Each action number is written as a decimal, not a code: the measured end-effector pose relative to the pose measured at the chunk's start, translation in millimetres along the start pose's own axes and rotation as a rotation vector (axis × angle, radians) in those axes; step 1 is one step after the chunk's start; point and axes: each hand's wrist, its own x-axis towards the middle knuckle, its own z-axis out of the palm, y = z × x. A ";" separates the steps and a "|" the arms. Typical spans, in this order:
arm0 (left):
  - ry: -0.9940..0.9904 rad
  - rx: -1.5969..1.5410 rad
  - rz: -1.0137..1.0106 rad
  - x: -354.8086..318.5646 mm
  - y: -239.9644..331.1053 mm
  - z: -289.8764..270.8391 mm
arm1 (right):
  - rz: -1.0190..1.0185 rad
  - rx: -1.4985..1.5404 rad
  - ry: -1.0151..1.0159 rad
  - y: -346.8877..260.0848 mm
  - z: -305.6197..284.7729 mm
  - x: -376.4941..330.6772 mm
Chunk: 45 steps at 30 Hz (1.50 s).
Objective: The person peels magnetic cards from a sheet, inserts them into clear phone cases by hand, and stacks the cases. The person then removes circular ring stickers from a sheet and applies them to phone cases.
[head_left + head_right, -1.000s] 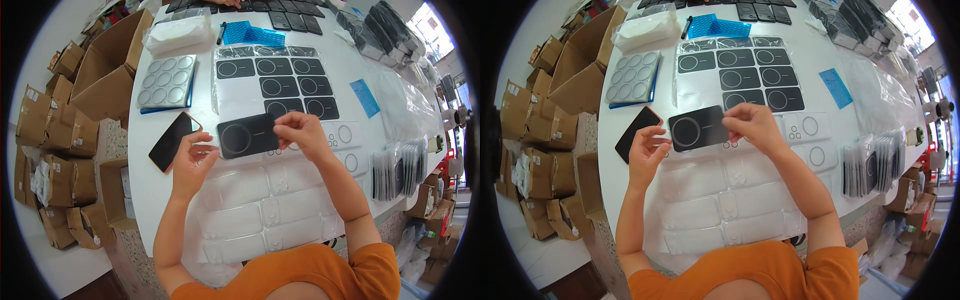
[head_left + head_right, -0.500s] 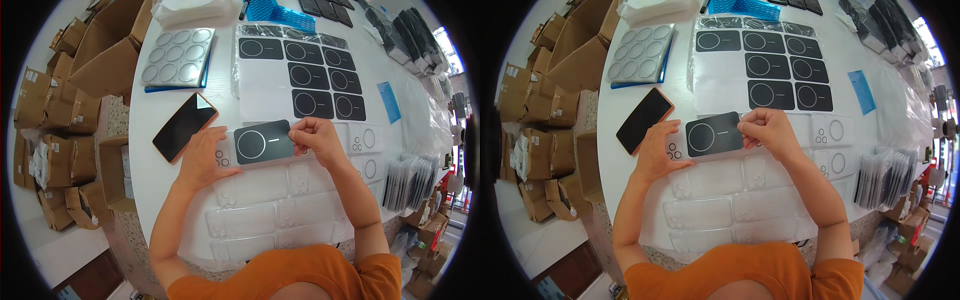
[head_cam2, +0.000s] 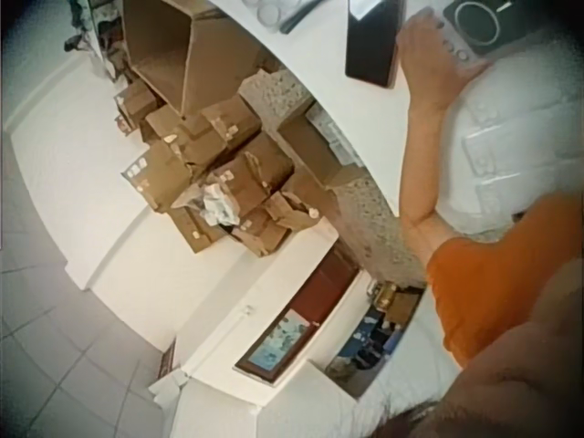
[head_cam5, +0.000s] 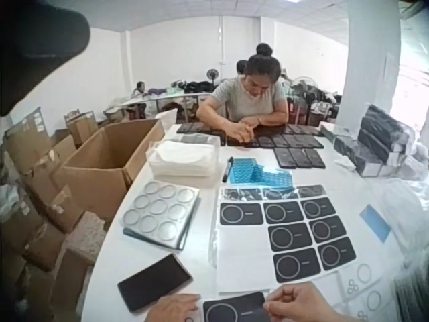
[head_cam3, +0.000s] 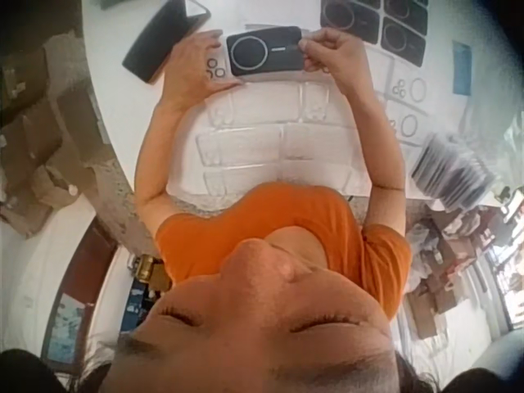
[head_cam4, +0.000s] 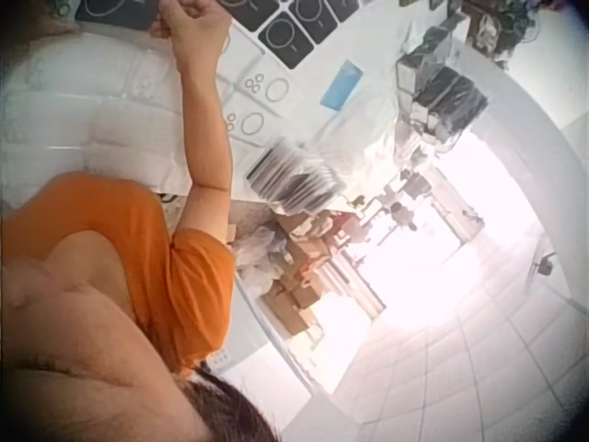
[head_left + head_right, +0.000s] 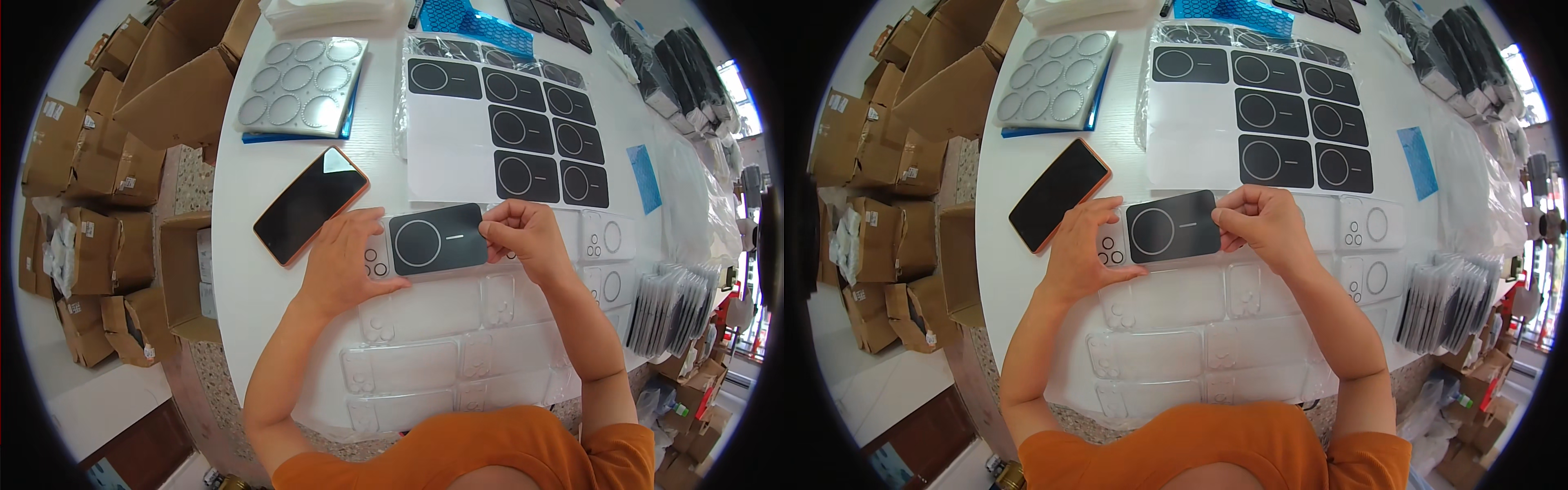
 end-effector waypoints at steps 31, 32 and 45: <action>-0.157 0.198 0.040 15.9 16.5 -5.4 | -0.123 -0.397 0.100 14.6 12.2 -3.9; -0.156 0.218 0.040 16.2 18.1 -4.4 | -0.192 -0.482 0.126 14.6 14.1 -5.0; -0.074 0.265 0.118 26.1 26.8 13.4 | -0.395 -0.729 0.193 15.1 20.2 -7.6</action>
